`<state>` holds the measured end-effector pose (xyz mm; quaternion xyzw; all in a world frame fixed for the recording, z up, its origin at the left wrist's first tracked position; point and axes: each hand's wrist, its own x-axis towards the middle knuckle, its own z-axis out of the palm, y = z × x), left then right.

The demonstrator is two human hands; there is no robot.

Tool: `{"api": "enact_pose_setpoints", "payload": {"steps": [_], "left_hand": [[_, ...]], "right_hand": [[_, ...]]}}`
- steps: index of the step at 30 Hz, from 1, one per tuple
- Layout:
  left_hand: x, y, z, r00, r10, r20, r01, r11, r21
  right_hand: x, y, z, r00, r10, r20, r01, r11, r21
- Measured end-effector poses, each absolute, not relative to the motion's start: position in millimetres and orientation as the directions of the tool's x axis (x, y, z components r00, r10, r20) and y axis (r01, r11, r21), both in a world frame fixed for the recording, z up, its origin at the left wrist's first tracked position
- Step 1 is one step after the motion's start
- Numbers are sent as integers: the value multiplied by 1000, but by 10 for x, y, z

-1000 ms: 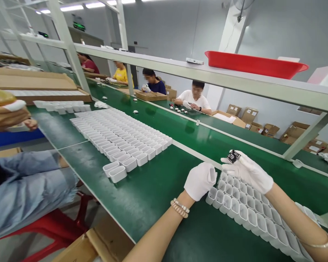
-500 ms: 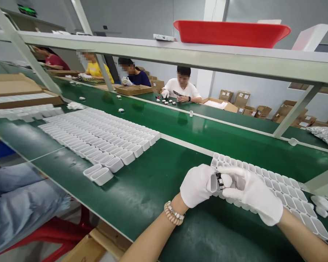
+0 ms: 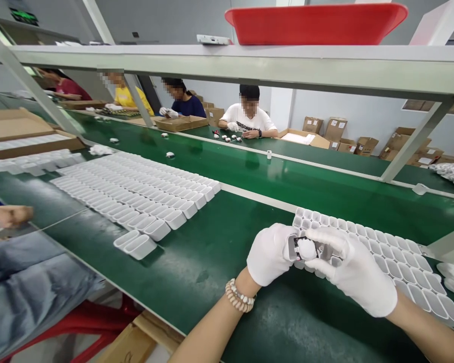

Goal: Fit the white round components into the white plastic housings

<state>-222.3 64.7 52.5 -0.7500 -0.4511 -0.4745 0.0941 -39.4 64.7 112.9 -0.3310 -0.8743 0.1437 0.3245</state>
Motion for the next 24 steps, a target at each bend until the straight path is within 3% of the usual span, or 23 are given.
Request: {"api": "enact_pose_setpoints", "payload": {"steps": [7,19,24], "left_hand": [[-2221,639,572,165,621,766,797,-542,268],[-2223,654,505,199,577,792,826,-534,181],[-2214,642,531,212,593,776,848,-506,155]], "right_hand": [[-408,657,1037,-564,542,623,437,836,-332],[-419,601,990,-572,548,611,493,824,-277],[-394,591,939,-577,613,539,565,777,-278]]}}
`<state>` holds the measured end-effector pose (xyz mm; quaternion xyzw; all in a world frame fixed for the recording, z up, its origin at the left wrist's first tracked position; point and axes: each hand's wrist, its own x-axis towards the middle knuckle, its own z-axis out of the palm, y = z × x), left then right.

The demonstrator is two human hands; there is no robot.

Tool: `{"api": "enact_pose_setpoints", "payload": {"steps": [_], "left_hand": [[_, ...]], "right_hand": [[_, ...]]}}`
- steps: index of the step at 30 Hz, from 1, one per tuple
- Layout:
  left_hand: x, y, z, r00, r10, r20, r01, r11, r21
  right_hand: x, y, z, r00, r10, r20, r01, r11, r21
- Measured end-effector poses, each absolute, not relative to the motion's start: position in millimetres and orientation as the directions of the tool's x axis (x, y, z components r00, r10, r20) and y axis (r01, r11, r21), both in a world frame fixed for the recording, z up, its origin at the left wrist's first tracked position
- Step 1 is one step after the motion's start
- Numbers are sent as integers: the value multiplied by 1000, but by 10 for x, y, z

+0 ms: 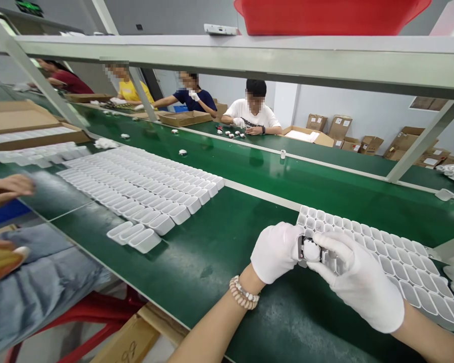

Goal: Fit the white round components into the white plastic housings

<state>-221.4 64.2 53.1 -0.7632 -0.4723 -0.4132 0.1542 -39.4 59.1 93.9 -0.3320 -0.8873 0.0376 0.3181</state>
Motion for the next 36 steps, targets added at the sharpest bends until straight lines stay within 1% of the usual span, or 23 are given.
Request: {"api": "enact_pose_setpoints", "payload": {"steps": [7,13,19,24,27,30,32,33,36], "left_hand": [[-2218,642,520,239,605,759,866,-486,115],[-2215,640,509,236,589,773,855,-504,123],[-2214,638,516,254,607,753,855,-505,119],[-2191,644,465,263,547,795,855,-513,69],[-2173,642,455,261,566,782,872,-486,60],[-2172,631,481,253,640,726,877,-469,108],[-2178,621,508,214,684,697,872,-455,180],[-2181,616,520,185,698,692,865,-450,223],[-2185,602,547,112,715,690,825,-454,336]], "right_hand": [[-394,573,948,-612,626,483,557,775,-299],[-406,541,993,-629,619,471,550,782,-294],[-405,523,1009,-616,648,447,565,760,-323],[-431,533,1056,-637,683,356,576,729,-369],[-461,565,1085,-665,688,290,569,718,-401],[-475,580,1069,-687,696,210,567,694,-444],[-479,565,1030,-697,693,185,574,694,-435],[-481,551,1006,-696,690,201,578,703,-413],[-491,499,941,-662,682,309,594,730,-338]]}}
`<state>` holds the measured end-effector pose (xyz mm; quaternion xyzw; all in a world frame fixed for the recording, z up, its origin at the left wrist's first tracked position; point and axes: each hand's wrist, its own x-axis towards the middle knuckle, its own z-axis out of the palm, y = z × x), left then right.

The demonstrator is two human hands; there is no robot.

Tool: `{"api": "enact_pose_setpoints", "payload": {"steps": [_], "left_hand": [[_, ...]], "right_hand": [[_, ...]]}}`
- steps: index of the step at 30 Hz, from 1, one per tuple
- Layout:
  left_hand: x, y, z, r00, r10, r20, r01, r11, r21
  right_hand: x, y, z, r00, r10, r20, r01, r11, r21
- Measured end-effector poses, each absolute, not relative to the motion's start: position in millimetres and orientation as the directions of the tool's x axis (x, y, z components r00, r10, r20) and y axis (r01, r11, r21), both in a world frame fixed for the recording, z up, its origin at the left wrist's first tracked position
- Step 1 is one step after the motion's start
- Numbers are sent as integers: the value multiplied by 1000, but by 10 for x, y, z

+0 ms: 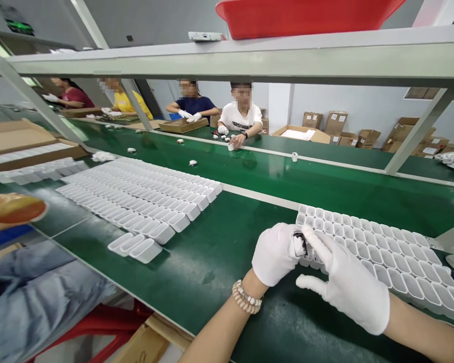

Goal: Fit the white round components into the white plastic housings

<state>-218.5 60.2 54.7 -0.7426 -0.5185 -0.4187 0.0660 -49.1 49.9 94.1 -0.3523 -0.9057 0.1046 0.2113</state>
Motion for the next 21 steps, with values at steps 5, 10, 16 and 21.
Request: {"api": "enact_pose_setpoints", "payload": {"steps": [5,10,16,21], "left_hand": [[-2171,580,528,40,705,708,790,-456,410],[-2137,563,437,6,683,731,767,-472,434],[-2108,548,341,-11,637,771,730,-522,442],[-2096,536,350,6,644,765,749,-510,423]], "right_hand": [[-516,418,897,-664,681,308,615,732,-293],[-540,380,923,-714,642,278,599,766,-232],[-552,381,956,-729,642,238,610,767,-197],[-553,421,951,-745,647,163,622,762,-182]]}}
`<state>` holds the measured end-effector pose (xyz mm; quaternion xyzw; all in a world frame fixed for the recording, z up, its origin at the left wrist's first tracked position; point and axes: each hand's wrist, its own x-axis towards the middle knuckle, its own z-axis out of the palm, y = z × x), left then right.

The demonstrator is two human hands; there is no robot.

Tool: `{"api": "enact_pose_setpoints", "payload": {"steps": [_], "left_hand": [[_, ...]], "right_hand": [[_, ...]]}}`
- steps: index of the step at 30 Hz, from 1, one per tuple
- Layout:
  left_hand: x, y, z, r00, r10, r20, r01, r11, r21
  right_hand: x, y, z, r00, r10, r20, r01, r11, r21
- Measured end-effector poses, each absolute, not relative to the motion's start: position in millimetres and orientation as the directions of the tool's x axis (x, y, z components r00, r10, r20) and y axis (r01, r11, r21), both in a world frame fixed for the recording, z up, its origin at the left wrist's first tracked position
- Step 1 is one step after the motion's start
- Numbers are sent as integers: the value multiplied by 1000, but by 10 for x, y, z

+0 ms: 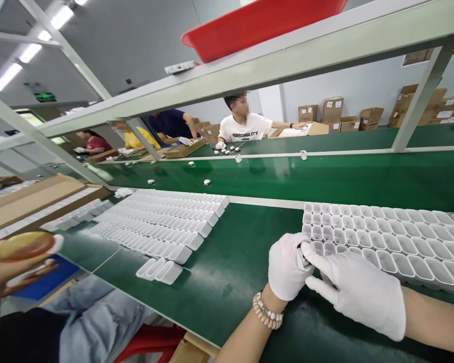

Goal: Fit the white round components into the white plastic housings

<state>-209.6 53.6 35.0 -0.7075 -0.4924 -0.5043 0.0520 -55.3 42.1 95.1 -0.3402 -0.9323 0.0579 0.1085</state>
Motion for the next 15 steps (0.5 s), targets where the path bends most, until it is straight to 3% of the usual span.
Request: {"api": "enact_pose_setpoints", "payload": {"steps": [6,10,12,15], "left_hand": [[-2074,491,381,-38,626,779,717,-526,458],[-2015,439,396,-63,755,653,647,-467,602],[-1966,428,393,-47,845,532,574,-413,707],[-1896,448,412,-19,938,345,327,-321,889]], "right_hand": [[-587,415,973,-736,668,108,639,738,-218],[-628,461,944,-671,726,151,679,684,-266],[-638,537,959,-592,788,171,704,609,-365],[-603,685,1026,-522,840,149,602,486,-634]]}}
